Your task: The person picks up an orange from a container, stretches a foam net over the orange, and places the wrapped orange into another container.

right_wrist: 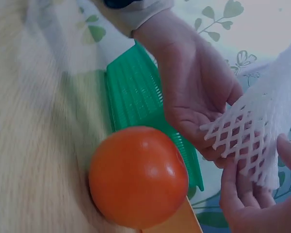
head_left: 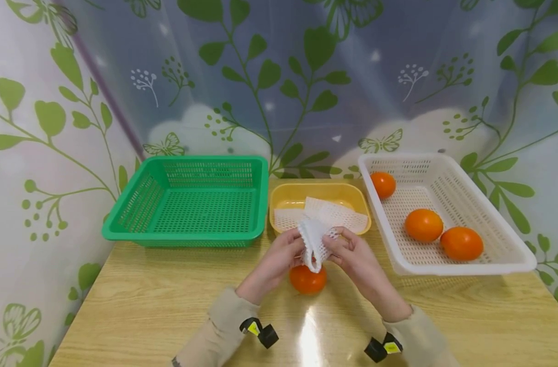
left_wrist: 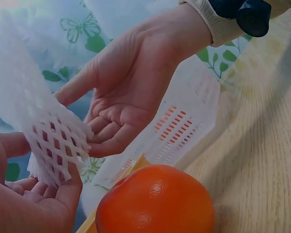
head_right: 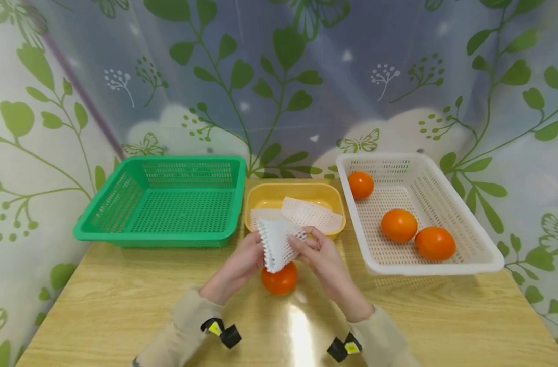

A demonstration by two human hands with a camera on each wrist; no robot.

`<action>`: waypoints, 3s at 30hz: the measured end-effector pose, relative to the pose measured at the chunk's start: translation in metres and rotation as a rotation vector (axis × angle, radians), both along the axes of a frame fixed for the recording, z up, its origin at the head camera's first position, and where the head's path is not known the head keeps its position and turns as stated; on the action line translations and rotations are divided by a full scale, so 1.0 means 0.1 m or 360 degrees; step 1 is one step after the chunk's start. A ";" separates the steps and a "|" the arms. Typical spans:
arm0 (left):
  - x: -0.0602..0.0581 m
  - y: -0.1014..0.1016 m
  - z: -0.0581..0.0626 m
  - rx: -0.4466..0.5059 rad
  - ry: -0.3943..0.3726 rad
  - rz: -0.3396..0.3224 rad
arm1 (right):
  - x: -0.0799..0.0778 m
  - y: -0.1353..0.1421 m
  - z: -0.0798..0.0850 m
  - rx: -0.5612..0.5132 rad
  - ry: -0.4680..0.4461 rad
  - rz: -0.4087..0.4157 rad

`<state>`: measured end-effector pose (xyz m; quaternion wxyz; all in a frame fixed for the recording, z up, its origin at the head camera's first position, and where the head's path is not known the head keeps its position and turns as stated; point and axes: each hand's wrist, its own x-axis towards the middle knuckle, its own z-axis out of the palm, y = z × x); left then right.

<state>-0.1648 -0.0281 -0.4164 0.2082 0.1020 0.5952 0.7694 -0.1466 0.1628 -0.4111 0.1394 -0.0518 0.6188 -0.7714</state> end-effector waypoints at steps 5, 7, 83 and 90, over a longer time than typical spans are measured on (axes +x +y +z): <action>0.01 -0.02 -0.01 0.0102 -0.0072 0.0025 | 0.03 0.04 -0.02 -0.0137 -0.0079 0.0140; 0.01 -0.03 -0.01 0.0132 -0.0115 0.0031 | 0.04 0.05 -0.02 -0.0165 -0.0120 0.0160; 0.26 -0.14 -0.51 0.0018 -0.0537 0.0484 | 0.13 0.04 -0.48 0.0442 -0.0208 0.0064; 0.21 -0.09 -0.43 0.0006 -0.0411 0.0562 | 0.11 -0.01 -0.42 0.0169 -0.0267 0.0126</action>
